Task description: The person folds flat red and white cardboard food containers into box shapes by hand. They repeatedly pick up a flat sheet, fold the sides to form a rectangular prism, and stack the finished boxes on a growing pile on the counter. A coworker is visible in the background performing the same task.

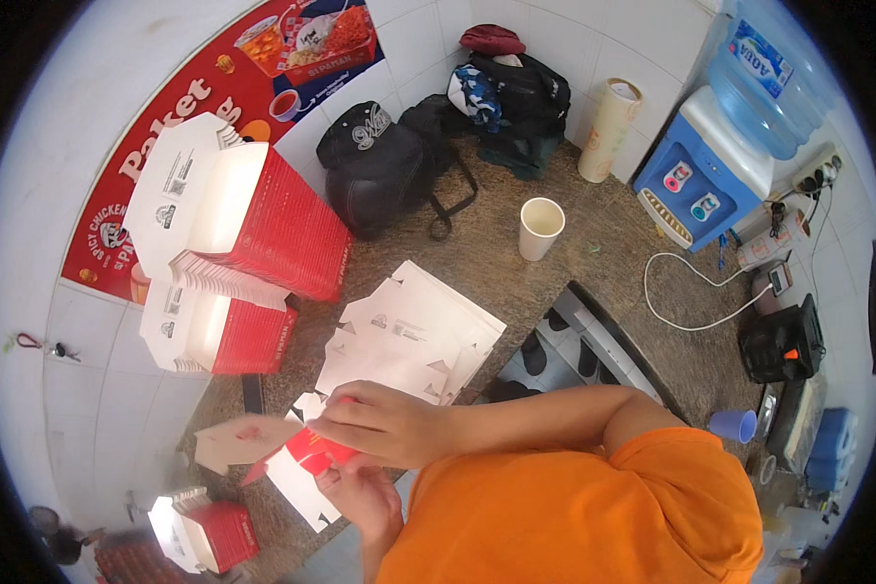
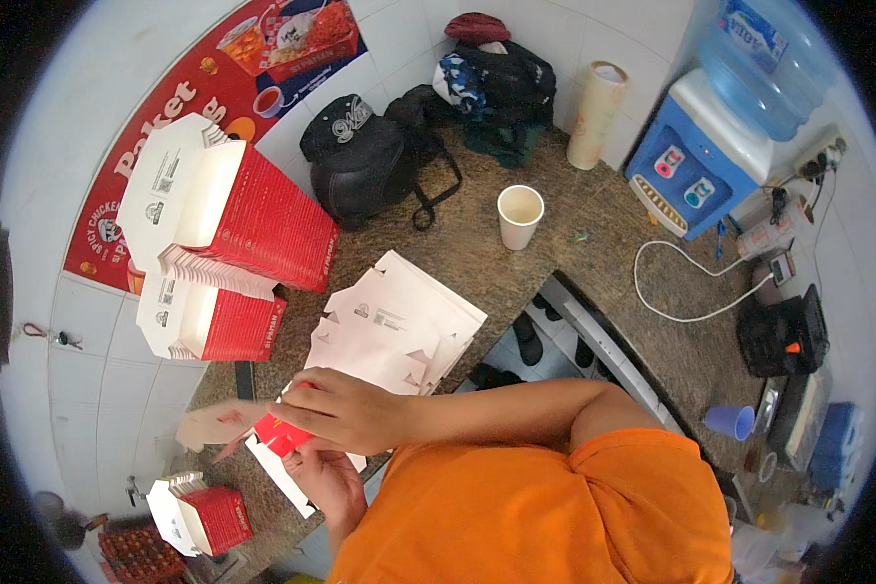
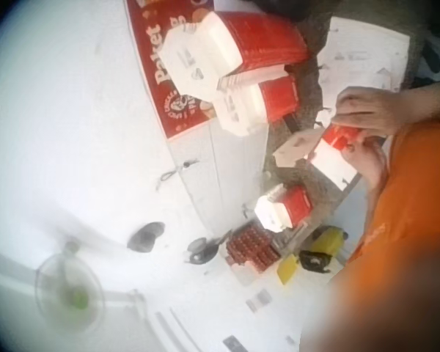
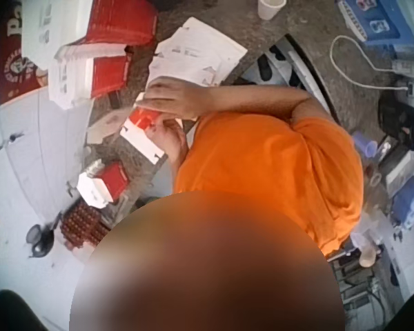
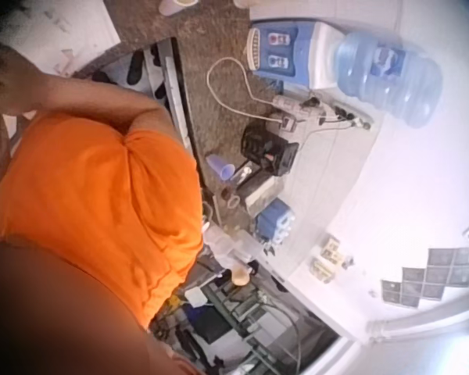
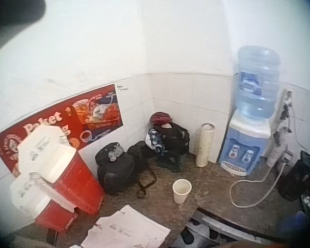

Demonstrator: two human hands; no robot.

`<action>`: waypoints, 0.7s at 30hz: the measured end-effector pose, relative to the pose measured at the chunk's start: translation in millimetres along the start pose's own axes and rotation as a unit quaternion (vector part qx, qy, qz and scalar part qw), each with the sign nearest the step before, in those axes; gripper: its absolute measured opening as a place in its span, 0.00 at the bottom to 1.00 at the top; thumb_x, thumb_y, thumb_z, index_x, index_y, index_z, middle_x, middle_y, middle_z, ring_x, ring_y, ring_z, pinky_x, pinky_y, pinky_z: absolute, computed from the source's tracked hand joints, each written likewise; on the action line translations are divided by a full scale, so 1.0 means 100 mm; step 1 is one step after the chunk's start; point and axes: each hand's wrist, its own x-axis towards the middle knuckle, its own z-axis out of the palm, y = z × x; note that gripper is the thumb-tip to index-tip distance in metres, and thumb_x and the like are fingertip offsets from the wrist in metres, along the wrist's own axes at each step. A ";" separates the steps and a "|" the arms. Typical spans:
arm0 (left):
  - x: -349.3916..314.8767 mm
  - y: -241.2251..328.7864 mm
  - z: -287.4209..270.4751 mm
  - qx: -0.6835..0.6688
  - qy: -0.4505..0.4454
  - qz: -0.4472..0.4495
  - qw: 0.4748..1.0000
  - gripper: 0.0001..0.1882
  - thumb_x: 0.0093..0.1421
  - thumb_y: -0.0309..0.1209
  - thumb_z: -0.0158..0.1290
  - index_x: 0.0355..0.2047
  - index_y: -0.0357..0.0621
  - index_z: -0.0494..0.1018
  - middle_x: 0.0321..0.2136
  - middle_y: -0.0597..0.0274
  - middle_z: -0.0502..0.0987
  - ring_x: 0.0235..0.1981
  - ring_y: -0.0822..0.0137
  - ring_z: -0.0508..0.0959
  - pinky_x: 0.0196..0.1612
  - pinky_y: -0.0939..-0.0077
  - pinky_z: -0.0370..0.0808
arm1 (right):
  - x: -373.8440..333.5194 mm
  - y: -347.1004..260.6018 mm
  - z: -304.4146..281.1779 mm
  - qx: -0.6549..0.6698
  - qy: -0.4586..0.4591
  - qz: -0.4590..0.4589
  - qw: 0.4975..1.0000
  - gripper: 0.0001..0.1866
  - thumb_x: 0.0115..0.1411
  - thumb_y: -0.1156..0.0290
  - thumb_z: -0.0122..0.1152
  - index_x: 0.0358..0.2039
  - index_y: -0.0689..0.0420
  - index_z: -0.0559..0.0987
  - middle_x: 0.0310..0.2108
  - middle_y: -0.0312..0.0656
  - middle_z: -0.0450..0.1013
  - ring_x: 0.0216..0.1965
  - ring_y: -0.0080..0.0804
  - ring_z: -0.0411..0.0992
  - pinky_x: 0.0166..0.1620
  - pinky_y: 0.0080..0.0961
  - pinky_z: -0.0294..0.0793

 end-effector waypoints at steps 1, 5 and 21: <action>-0.01 -0.01 0.02 0.004 -0.004 0.038 0.999 0.18 0.77 0.34 0.49 0.62 0.41 0.66 0.53 0.56 0.79 0.50 0.67 0.83 0.47 0.75 0.86 | 0.01 -0.01 0.03 -0.001 -0.008 -0.009 1.000 0.30 0.57 0.61 0.71 0.58 0.59 0.79 0.63 0.47 0.70 0.64 0.55 0.67 0.61 0.54 0.72; 0.07 0.14 -0.14 -0.086 0.041 -0.058 0.994 0.17 0.77 0.33 0.48 0.63 0.41 0.66 0.54 0.53 0.79 0.51 0.63 0.83 0.50 0.73 0.86 | -0.06 0.02 0.10 -0.016 -0.017 -0.079 0.997 0.28 0.55 0.63 0.72 0.54 0.64 0.81 0.60 0.50 0.73 0.59 0.53 0.71 0.58 0.44 0.76; -0.27 0.12 -0.41 0.137 -0.057 -0.125 0.981 0.09 0.75 0.26 0.48 0.46 0.39 0.78 0.39 0.63 0.83 0.40 0.77 0.80 0.45 0.79 0.75 | -0.07 0.15 -0.40 0.177 -0.142 0.342 0.912 0.25 0.67 0.64 0.66 0.63 0.56 0.77 0.36 0.45 0.77 0.35 0.31 0.75 0.39 0.29 0.74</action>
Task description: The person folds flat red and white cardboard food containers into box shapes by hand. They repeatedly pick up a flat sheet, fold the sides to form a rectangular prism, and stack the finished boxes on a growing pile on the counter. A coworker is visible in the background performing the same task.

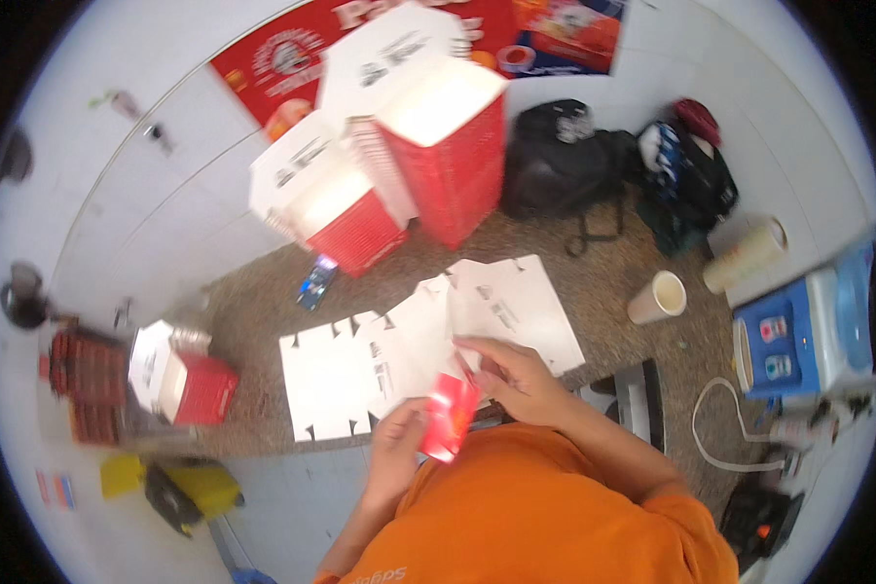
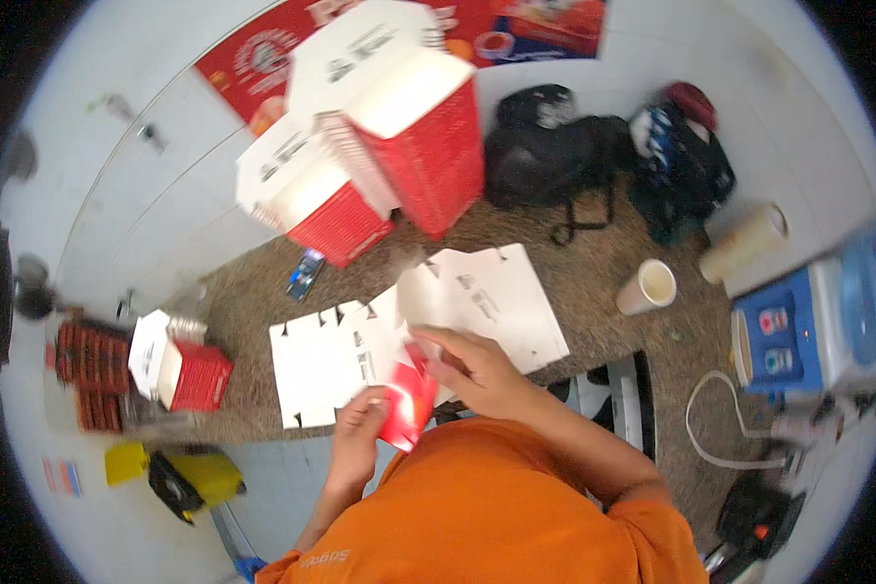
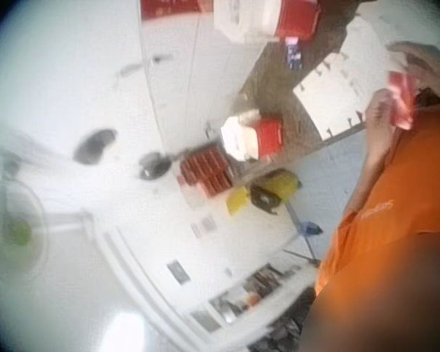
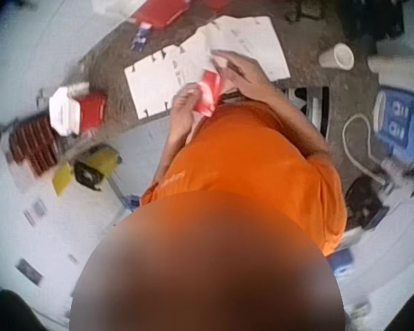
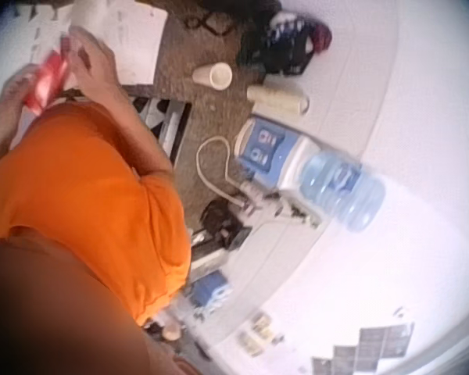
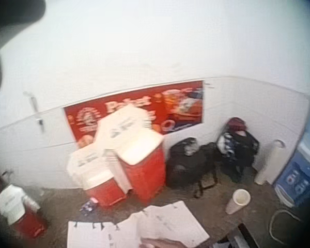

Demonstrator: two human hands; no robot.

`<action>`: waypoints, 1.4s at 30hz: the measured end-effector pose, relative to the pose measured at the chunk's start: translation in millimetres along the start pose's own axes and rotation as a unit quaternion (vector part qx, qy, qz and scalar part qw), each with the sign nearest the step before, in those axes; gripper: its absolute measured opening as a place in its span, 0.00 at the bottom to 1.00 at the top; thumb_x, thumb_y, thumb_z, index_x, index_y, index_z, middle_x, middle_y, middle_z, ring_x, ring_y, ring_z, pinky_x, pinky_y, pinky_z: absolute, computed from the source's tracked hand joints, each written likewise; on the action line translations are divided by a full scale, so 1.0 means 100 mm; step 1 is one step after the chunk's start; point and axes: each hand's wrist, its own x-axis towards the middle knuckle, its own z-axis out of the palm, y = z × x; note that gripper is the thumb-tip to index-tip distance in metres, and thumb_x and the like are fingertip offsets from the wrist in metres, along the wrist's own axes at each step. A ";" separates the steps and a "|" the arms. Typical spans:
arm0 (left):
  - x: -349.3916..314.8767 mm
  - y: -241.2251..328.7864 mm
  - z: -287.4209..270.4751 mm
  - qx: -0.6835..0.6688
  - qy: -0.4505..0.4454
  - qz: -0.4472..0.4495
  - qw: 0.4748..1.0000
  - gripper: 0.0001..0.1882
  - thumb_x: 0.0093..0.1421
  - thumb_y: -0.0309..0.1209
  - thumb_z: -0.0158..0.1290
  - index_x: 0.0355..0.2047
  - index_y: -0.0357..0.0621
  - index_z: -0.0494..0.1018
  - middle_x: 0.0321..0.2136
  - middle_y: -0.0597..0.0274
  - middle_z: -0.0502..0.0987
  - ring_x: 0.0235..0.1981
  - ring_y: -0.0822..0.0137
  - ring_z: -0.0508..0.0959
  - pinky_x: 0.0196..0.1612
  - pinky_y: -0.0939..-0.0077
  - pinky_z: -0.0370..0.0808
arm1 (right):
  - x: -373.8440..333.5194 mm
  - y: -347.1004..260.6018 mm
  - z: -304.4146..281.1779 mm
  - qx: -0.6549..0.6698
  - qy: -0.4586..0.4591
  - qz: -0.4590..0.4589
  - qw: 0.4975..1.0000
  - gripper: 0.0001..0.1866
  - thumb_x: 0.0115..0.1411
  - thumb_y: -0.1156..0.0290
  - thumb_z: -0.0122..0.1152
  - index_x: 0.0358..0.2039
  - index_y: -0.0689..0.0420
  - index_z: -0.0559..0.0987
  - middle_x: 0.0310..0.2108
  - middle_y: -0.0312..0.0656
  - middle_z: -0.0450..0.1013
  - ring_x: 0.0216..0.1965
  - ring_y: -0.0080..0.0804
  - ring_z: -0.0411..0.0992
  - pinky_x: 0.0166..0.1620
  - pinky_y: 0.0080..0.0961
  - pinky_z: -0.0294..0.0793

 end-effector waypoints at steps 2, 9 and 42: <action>-0.07 -0.02 0.02 0.100 -0.011 0.003 0.995 0.13 0.74 0.21 0.47 0.56 0.38 0.73 0.34 0.64 0.82 0.37 0.79 0.78 0.43 0.81 0.73 | -0.06 -0.05 -0.04 -0.035 -0.132 0.032 0.990 0.22 0.66 0.65 0.69 0.59 0.54 0.80 0.27 0.39 0.74 0.27 0.25 0.70 0.33 0.26 0.70; -0.12 -0.14 0.10 0.115 0.062 0.090 0.987 0.35 0.67 0.19 0.53 0.71 0.41 0.53 0.20 0.68 0.77 0.27 0.79 0.70 0.38 0.80 0.69 | 0.03 0.03 0.19 -0.040 -0.111 0.093 0.989 0.20 0.62 0.65 0.73 0.54 0.53 0.83 0.18 0.35 0.69 0.20 0.21 0.63 0.28 0.25 0.65; 0.59 0.35 -0.28 -0.372 0.005 -0.003 0.928 0.17 0.80 0.31 0.41 0.61 0.34 0.66 0.57 0.46 0.78 0.53 0.58 0.84 0.53 0.63 0.87 | 0.51 -0.26 0.49 -0.257 0.012 -0.420 0.870 0.17 0.53 0.75 0.78 0.40 0.57 0.77 0.57 0.51 0.77 0.58 0.56 0.77 0.54 0.52 0.75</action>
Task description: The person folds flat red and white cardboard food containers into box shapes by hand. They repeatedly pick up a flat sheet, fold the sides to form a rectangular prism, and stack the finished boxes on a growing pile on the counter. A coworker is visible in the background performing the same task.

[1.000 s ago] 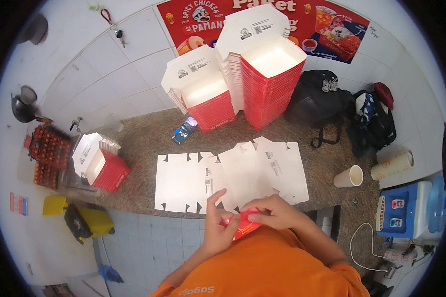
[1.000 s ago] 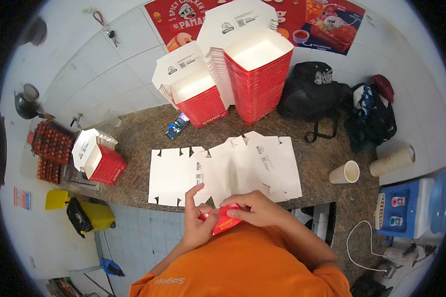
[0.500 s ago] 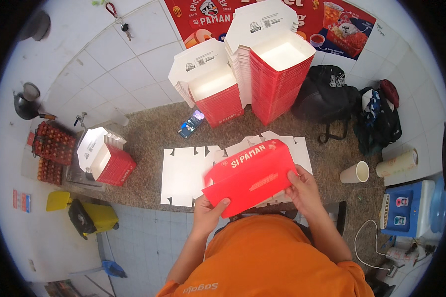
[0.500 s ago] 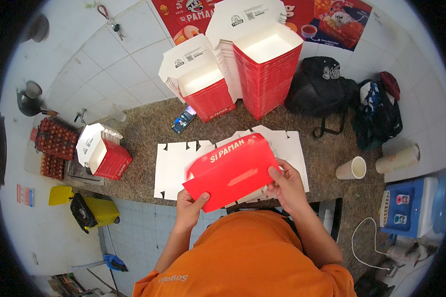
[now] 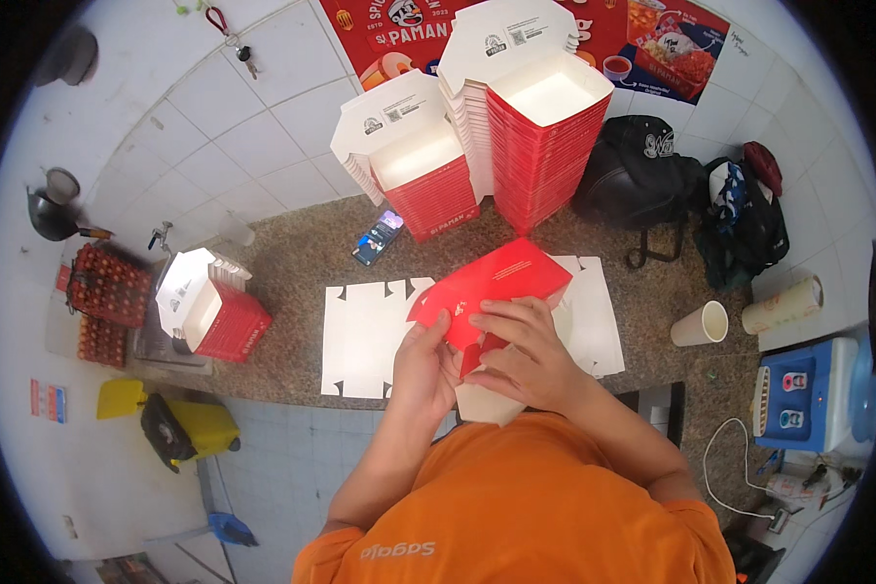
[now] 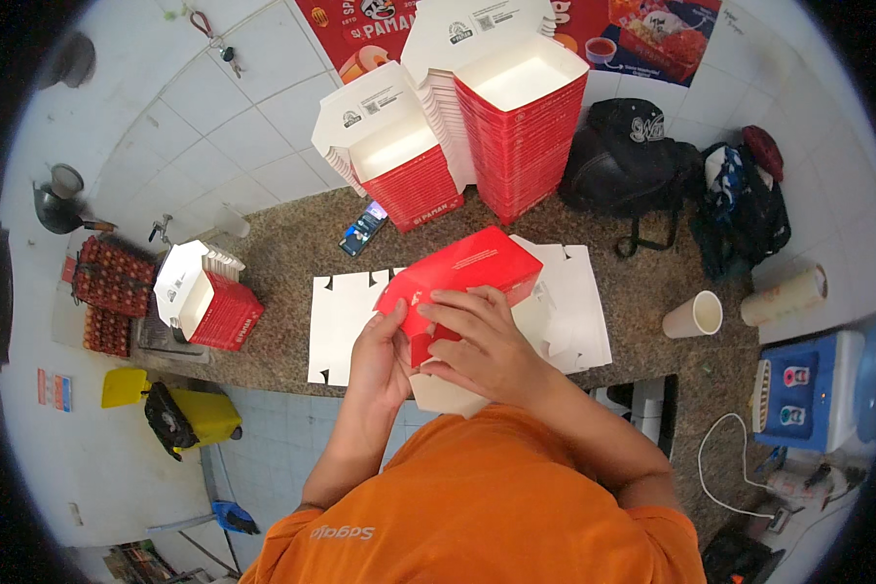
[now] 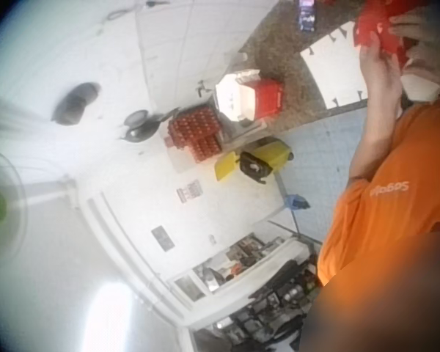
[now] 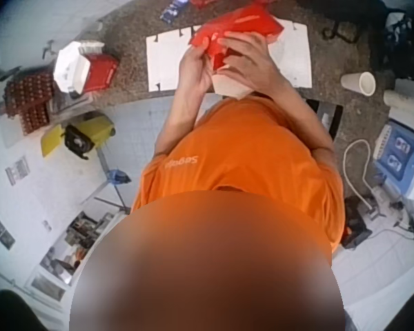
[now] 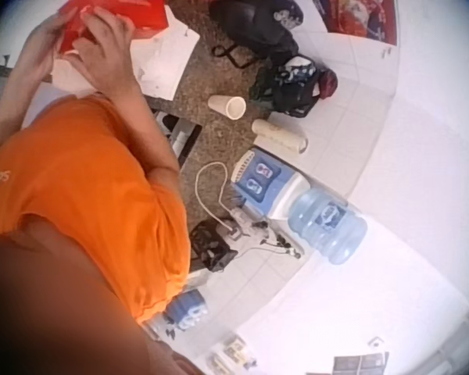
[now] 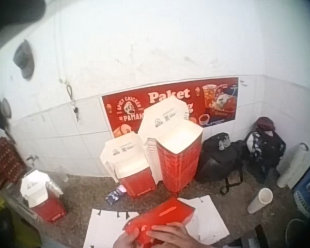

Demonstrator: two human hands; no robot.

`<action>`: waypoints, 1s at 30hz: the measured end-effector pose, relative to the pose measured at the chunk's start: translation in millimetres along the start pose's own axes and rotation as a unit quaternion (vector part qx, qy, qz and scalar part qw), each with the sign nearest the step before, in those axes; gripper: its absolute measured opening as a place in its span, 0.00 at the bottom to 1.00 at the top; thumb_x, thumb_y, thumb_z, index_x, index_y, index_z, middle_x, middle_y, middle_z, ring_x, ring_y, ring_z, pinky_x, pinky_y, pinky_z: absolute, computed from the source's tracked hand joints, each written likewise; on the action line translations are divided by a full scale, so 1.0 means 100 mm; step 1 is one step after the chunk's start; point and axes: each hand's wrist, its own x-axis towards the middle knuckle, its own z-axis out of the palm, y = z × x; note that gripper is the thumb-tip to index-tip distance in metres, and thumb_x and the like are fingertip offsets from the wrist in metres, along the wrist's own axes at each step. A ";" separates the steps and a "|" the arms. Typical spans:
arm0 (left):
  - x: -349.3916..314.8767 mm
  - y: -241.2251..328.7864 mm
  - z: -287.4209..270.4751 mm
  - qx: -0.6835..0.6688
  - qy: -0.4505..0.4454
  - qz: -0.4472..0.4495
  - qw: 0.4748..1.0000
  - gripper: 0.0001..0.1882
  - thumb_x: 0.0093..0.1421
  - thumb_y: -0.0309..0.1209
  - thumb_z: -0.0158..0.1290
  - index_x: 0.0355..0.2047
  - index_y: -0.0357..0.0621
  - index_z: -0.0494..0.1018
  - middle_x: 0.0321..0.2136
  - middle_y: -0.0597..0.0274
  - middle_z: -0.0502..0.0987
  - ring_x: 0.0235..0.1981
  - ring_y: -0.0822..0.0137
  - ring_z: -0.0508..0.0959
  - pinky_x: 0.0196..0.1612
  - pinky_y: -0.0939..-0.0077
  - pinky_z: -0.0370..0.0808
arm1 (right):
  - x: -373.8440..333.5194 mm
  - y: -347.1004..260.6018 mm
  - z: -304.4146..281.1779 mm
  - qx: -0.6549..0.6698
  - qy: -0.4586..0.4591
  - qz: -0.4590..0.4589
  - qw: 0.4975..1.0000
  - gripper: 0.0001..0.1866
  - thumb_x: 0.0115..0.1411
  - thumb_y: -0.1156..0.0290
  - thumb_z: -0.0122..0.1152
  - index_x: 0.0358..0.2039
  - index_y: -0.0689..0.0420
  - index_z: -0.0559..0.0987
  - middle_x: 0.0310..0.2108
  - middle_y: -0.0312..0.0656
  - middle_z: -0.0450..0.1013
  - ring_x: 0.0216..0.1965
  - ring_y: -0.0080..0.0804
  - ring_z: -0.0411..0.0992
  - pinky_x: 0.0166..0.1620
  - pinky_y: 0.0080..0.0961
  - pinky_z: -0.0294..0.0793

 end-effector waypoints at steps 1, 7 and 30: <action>0.00 0.01 0.04 -0.011 0.001 0.004 1.000 0.16 0.79 0.31 0.42 0.60 0.35 0.67 0.55 0.47 0.79 0.52 0.58 0.84 0.52 0.63 0.87 | -0.02 0.04 0.02 0.011 0.023 0.003 1.000 0.17 0.53 0.75 0.78 0.40 0.57 0.78 0.57 0.52 0.77 0.58 0.56 0.76 0.54 0.52 0.75; 0.05 -0.18 0.09 0.102 0.020 0.165 0.981 0.13 0.75 0.30 0.53 0.53 0.34 0.75 0.48 0.50 0.83 0.47 0.60 0.86 0.52 0.63 0.86 | -0.03 -0.01 0.20 0.203 0.185 0.210 0.938 0.12 0.57 0.74 0.75 0.41 0.57 0.83 0.55 0.48 0.78 0.64 0.54 0.72 0.65 0.52 0.66; -0.30 0.02 0.01 0.586 -0.050 0.025 0.809 0.19 0.63 0.21 0.64 0.53 0.40 0.74 0.25 0.66 0.80 0.29 0.79 0.75 0.32 0.79 0.71 | -0.35 0.19 -0.50 0.235 -0.012 0.353 0.905 0.11 0.67 0.75 0.64 0.44 0.60 0.70 0.48 0.53 0.79 0.49 0.38 0.79 0.55 0.32 0.76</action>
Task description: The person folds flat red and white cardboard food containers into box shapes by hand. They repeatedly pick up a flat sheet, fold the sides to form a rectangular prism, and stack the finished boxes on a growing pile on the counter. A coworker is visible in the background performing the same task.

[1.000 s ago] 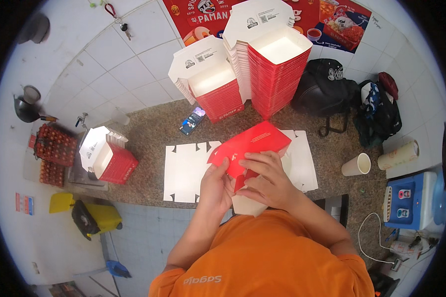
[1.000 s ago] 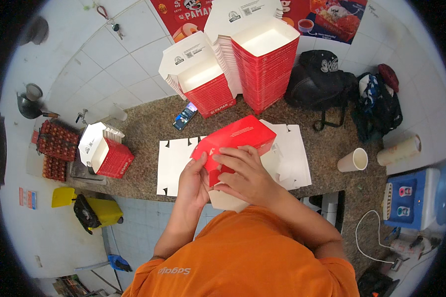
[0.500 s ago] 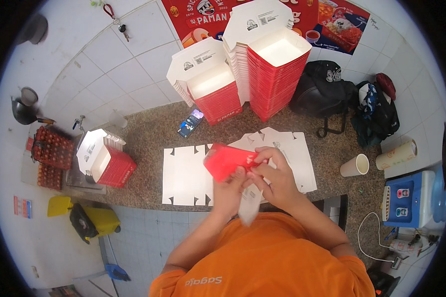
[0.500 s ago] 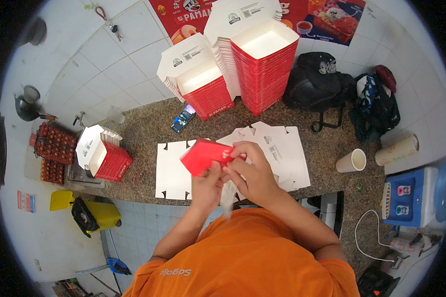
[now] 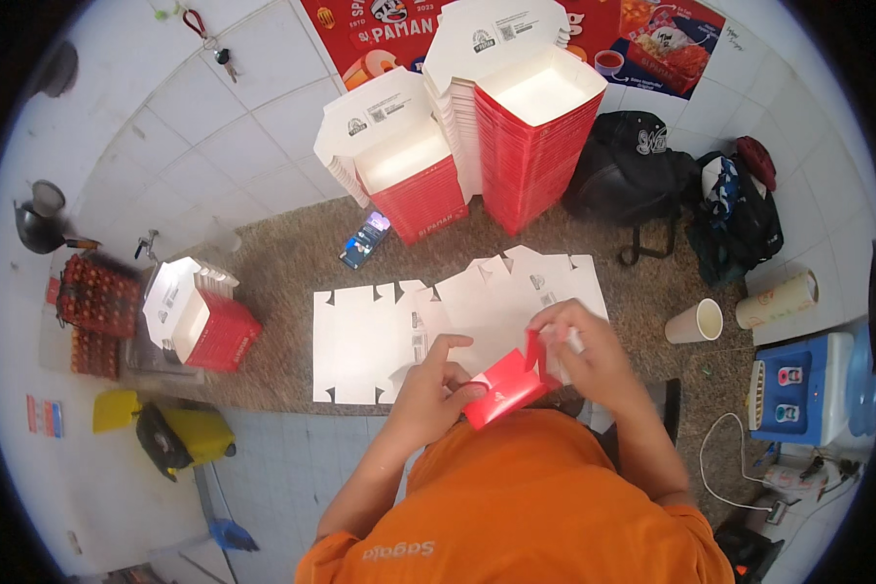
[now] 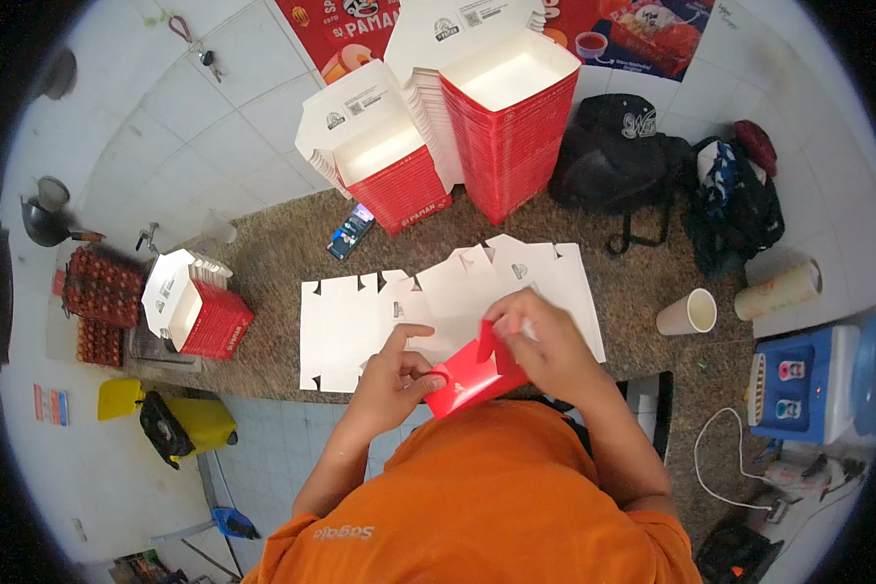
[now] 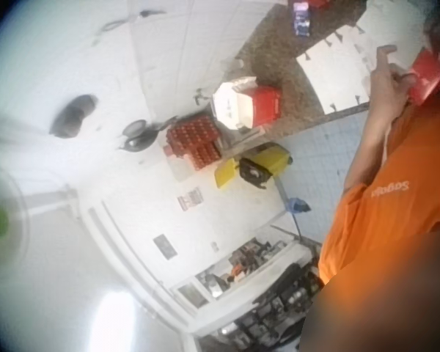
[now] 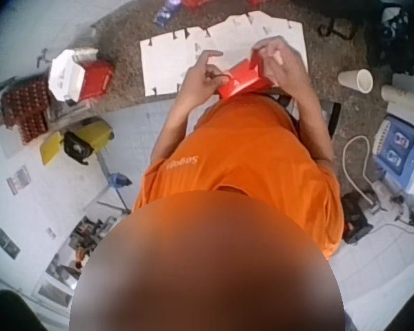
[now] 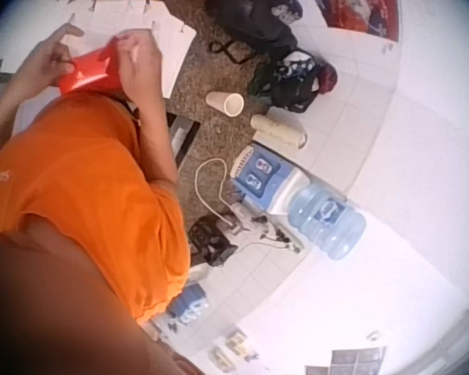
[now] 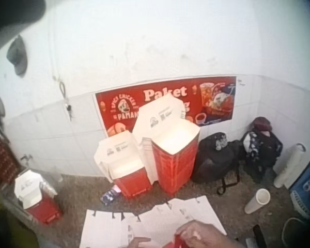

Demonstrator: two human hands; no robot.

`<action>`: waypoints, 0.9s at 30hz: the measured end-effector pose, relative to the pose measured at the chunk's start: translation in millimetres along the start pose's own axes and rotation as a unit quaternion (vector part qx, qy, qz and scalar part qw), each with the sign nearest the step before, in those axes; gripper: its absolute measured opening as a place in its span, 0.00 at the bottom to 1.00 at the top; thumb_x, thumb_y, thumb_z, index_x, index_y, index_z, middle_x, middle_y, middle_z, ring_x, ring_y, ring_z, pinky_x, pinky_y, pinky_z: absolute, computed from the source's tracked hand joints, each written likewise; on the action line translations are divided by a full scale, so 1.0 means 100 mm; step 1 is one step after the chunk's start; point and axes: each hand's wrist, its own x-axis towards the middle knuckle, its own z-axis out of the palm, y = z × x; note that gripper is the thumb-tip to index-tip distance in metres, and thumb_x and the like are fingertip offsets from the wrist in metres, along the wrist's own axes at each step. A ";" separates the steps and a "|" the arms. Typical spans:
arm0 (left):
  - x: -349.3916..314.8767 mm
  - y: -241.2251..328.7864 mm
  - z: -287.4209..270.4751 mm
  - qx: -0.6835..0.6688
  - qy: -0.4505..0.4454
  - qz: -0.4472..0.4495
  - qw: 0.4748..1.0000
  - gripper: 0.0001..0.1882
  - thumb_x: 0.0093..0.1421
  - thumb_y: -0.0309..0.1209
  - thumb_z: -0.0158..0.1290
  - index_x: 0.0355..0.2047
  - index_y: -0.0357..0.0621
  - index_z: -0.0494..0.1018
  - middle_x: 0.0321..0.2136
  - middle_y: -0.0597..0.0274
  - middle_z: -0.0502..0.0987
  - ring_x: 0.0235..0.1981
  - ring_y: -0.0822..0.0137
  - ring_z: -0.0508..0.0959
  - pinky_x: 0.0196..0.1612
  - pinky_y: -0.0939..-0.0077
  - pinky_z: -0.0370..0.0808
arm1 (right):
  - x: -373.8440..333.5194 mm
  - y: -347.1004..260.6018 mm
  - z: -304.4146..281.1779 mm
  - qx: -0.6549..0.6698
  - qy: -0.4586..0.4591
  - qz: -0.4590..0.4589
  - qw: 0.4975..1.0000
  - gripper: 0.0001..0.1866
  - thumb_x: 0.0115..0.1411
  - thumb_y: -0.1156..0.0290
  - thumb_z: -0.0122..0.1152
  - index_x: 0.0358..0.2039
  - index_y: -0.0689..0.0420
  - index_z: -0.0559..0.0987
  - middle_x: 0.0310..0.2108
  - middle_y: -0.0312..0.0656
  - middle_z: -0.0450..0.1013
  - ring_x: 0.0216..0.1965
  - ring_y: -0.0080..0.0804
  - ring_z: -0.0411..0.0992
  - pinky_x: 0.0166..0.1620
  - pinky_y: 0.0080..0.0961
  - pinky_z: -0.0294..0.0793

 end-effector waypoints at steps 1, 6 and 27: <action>0.01 0.04 0.05 -0.014 0.000 0.015 1.000 0.19 0.63 0.21 0.64 0.53 0.40 0.73 0.26 0.66 0.81 0.28 0.79 0.75 0.32 0.80 0.71 | 0.01 -0.08 0.06 -0.016 -0.034 -0.010 0.999 0.12 0.67 0.74 0.65 0.45 0.61 0.70 0.47 0.53 0.79 0.46 0.38 0.80 0.53 0.32 0.77; 0.05 0.04 0.20 0.019 -0.018 0.026 0.999 0.13 0.63 0.21 0.65 0.46 0.36 0.75 0.29 0.63 0.83 0.31 0.79 0.78 0.36 0.80 0.75 | -0.02 -0.08 -0.07 -0.082 -0.121 0.168 0.975 0.16 0.64 0.69 0.70 0.46 0.61 0.75 0.39 0.48 0.79 0.38 0.37 0.79 0.44 0.33 0.77; 0.31 0.36 0.58 0.223 0.190 0.250 0.923 0.49 0.41 0.43 0.79 0.62 0.44 0.70 0.67 0.34 0.62 0.68 0.33 0.63 0.63 0.41 0.66 | -0.03 -0.01 -0.09 0.146 -0.051 0.218 0.964 0.15 0.76 0.63 0.55 0.37 0.63 0.78 0.25 0.36 0.73 0.31 0.21 0.72 0.37 0.28 0.73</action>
